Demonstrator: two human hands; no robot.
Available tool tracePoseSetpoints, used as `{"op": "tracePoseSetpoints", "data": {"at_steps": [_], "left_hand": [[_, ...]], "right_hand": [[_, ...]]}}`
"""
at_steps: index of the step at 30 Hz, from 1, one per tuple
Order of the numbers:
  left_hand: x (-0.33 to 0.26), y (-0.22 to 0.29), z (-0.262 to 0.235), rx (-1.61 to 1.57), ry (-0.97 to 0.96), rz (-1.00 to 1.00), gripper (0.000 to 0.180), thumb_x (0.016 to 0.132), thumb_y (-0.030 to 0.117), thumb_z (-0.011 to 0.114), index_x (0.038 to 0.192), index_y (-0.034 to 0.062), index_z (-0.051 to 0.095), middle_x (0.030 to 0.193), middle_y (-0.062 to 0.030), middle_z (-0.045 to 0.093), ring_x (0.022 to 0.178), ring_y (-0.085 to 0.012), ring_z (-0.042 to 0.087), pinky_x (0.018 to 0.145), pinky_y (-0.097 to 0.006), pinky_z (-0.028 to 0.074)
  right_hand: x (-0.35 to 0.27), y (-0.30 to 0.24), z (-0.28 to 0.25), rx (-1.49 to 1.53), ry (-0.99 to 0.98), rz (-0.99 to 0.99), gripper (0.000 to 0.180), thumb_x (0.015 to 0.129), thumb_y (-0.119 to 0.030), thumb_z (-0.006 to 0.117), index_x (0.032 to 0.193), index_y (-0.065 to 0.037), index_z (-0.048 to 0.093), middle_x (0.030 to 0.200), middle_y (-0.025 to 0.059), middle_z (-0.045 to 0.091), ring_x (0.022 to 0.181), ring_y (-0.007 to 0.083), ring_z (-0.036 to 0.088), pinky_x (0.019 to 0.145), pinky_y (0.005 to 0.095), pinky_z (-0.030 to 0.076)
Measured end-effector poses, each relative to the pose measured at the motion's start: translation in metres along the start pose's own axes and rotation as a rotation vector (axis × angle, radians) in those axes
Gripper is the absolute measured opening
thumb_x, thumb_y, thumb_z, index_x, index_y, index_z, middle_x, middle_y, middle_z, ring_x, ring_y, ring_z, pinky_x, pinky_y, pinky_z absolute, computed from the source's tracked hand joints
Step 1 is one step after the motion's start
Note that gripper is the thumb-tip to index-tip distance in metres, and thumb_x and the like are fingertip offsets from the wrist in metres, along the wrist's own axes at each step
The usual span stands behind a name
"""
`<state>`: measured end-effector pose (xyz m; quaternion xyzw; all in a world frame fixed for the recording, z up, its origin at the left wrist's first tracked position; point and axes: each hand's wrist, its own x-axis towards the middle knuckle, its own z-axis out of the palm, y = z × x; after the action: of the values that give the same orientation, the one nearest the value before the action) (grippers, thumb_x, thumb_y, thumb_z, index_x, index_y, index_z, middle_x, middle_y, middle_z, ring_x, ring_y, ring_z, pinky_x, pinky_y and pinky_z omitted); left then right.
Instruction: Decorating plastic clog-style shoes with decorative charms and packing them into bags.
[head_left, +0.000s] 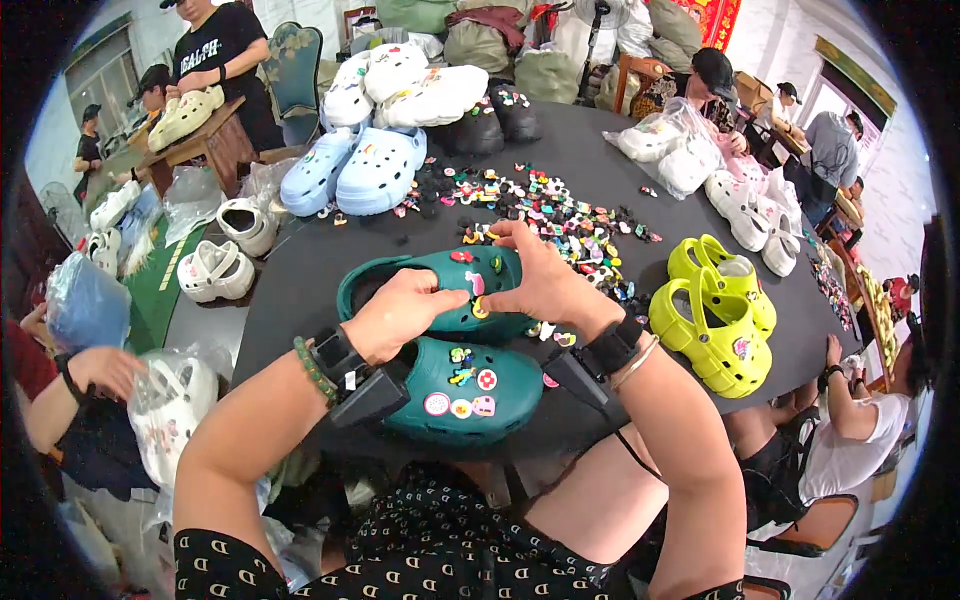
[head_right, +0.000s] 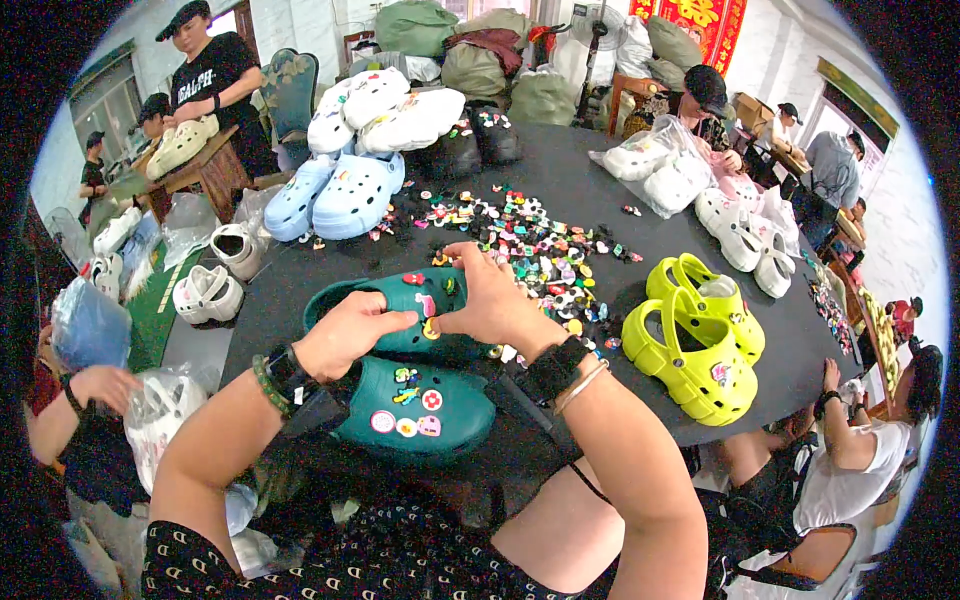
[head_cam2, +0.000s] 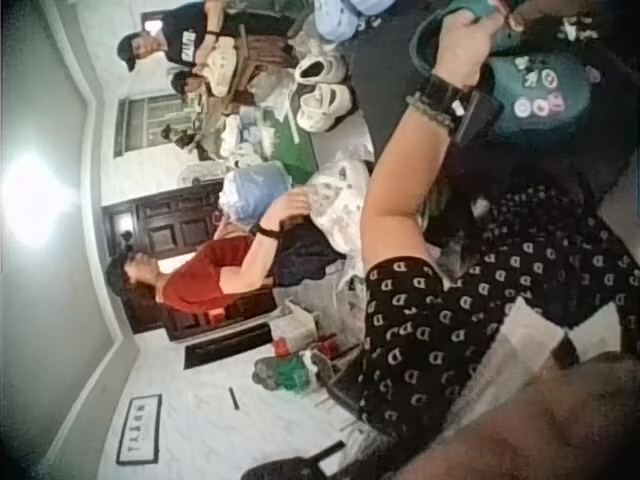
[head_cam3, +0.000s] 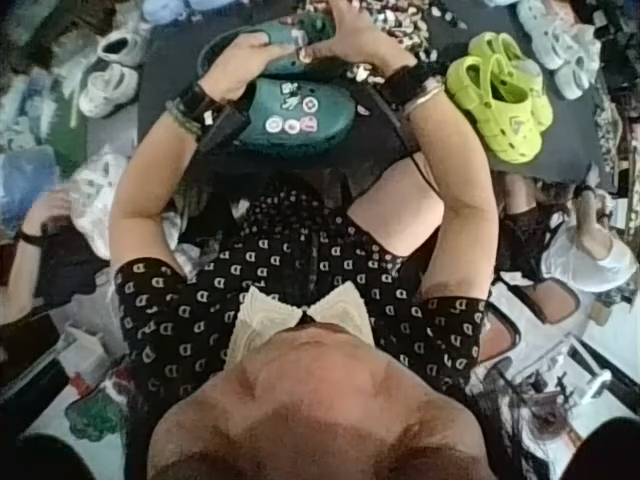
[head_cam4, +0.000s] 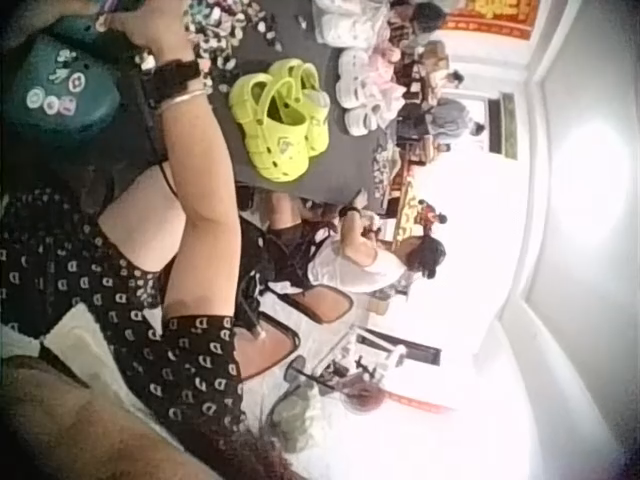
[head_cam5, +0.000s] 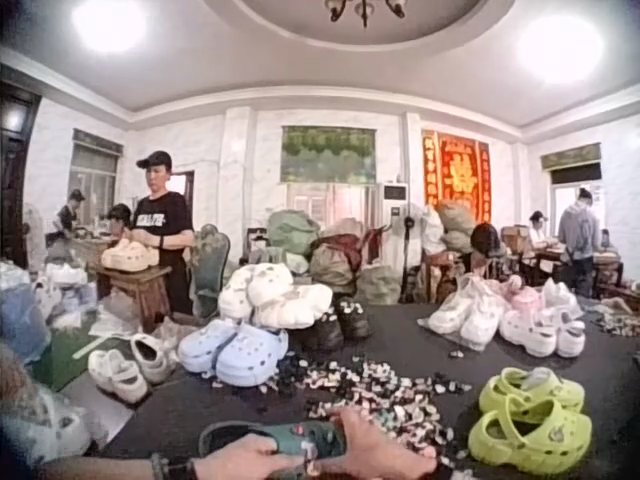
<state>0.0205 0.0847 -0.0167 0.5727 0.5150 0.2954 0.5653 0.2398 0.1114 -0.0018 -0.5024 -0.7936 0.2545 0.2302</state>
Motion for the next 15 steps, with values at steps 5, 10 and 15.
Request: {"op": "tracePoseSetpoints", "data": {"at_steps": [5, 10, 15], "left_hand": [[0.004, -0.002, -0.003, -0.042, -0.029, -0.045, 0.017, 0.091, 0.017, 0.068, 0.094, 0.001, 0.069, 0.087, -0.0007, 0.068, 0.072, -0.007, 0.058, 0.064, -0.023, 0.047], [0.005, 0.002, -0.005, -0.166, -0.105, -0.048, 0.014, 0.091, 0.015, 0.067, 0.093, 0.0014, 0.068, 0.087, -0.0025, 0.069, 0.072, -0.0093, 0.062, 0.065, -0.025, 0.05], [0.004, 0.006, -0.007, -0.177, -0.131, -0.101, 0.017, 0.091, 0.015, 0.068, 0.098, 0.0, 0.068, 0.092, -0.0033, 0.07, 0.077, -0.0101, 0.065, 0.068, -0.026, 0.052]], "right_hand": [[-0.001, -0.004, 0.003, -0.04, 0.014, 0.042, 0.092, 0.059, -0.03, 0.087, 0.137, -0.017, 0.039, 0.13, 0.0177, 0.052, 0.123, 0.0408, 0.045, 0.102, 0.0527, 0.038], [-0.001, -0.004, 0.005, -0.009, 0.021, 0.016, 0.088, 0.06, -0.028, 0.086, 0.135, -0.019, 0.04, 0.129, 0.0165, 0.052, 0.124, 0.04, 0.044, 0.1, 0.0553, 0.038], [-0.006, -0.017, 0.015, -0.157, 0.146, 0.043, 0.08, 0.06, -0.026, 0.086, 0.128, -0.02, 0.044, 0.123, 0.0132, 0.053, 0.122, 0.037, 0.046, 0.095, 0.0619, 0.039]]}}
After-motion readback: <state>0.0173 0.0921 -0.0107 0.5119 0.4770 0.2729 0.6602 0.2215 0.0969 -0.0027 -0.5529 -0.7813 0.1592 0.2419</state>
